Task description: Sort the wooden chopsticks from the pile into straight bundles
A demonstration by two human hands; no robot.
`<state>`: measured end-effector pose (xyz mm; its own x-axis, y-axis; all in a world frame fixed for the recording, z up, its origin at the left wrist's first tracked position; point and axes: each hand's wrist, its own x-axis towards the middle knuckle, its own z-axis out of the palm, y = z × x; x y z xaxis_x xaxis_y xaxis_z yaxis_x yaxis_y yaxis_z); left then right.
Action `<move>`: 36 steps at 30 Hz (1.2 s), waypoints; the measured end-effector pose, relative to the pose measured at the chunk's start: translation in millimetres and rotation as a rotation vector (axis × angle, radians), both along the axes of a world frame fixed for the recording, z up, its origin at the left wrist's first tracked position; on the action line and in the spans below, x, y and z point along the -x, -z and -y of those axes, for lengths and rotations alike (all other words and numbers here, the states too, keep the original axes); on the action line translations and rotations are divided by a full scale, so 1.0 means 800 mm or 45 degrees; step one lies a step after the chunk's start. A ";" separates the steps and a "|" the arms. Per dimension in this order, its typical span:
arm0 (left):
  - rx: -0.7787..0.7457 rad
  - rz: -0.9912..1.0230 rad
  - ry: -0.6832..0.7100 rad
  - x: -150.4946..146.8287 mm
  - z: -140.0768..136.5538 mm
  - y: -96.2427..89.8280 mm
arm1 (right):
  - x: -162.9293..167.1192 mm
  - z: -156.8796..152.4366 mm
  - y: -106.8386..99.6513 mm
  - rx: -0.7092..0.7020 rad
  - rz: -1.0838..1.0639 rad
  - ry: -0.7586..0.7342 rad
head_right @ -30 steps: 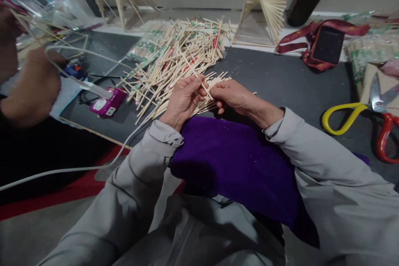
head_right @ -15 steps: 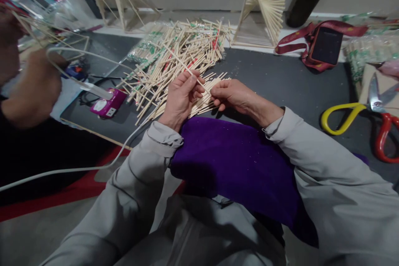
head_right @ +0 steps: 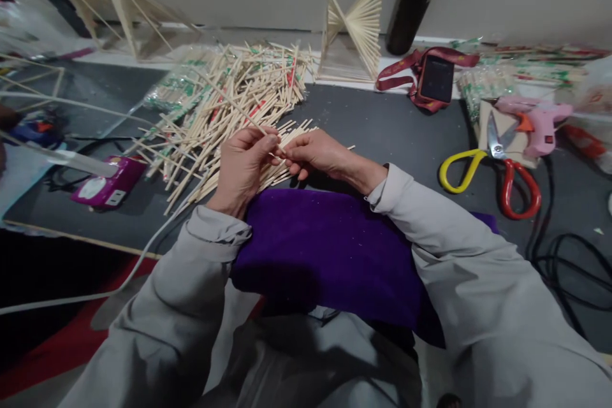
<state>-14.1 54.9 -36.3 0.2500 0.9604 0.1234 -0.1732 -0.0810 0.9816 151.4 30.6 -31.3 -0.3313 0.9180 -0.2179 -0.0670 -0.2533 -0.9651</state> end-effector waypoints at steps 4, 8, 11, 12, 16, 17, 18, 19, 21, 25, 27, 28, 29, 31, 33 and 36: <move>-0.181 -0.210 -0.083 0.002 0.005 0.001 | 0.004 0.001 0.000 -0.034 0.091 -0.011; -0.265 -0.247 -0.113 0.003 0.008 -0.001 | 0.003 0.002 0.000 -0.099 0.083 -0.072; -0.235 -0.190 -0.081 0.001 0.007 -0.003 | 0.002 0.002 -0.001 -0.126 0.085 -0.087; -0.216 -0.168 -0.077 0.001 0.007 -0.004 | 0.001 0.002 -0.002 -0.118 0.085 -0.076; -0.048 -0.033 -0.057 0.002 0.001 -0.003 | -0.001 0.000 -0.006 -0.007 0.040 0.028; 0.011 -0.006 -0.030 0.003 -0.001 -0.002 | -0.002 -0.001 -0.006 0.034 0.026 0.051; 0.072 0.009 0.008 0.004 -0.003 -0.001 | -0.003 -0.002 -0.006 0.075 0.011 0.070; 0.125 0.021 0.037 0.004 -0.005 0.000 | -0.004 -0.003 -0.006 0.109 -0.003 0.084; 0.192 0.037 0.088 0.005 -0.008 0.003 | -0.006 -0.004 -0.005 0.140 -0.021 0.087; 0.208 0.037 0.135 0.004 -0.008 0.004 | -0.006 0.000 -0.003 0.048 0.022 0.029; 0.209 0.016 0.142 0.003 -0.006 0.004 | -0.004 0.002 -0.004 -0.001 0.060 0.018; 0.212 0.009 0.150 0.003 -0.005 0.003 | -0.003 0.004 -0.005 -0.017 0.080 0.017; 0.214 0.008 0.166 0.002 -0.004 0.003 | -0.002 0.005 -0.006 -0.027 0.104 0.014; 0.209 0.013 0.200 0.001 -0.002 0.004 | 0.000 0.006 -0.009 -0.034 0.168 0.009; 0.192 0.013 0.223 0.001 0.000 0.004 | 0.001 0.006 -0.011 -0.033 0.237 0.014; 0.161 0.002 0.230 0.001 0.002 0.003 | 0.000 0.005 -0.010 -0.046 0.249 0.045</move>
<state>-14.9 53.5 -38.3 0.4192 0.9079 0.0056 -0.1755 0.0750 0.9816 151.0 26.9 -23.2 -0.2532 0.9367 -0.2418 0.1145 -0.2191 -0.9690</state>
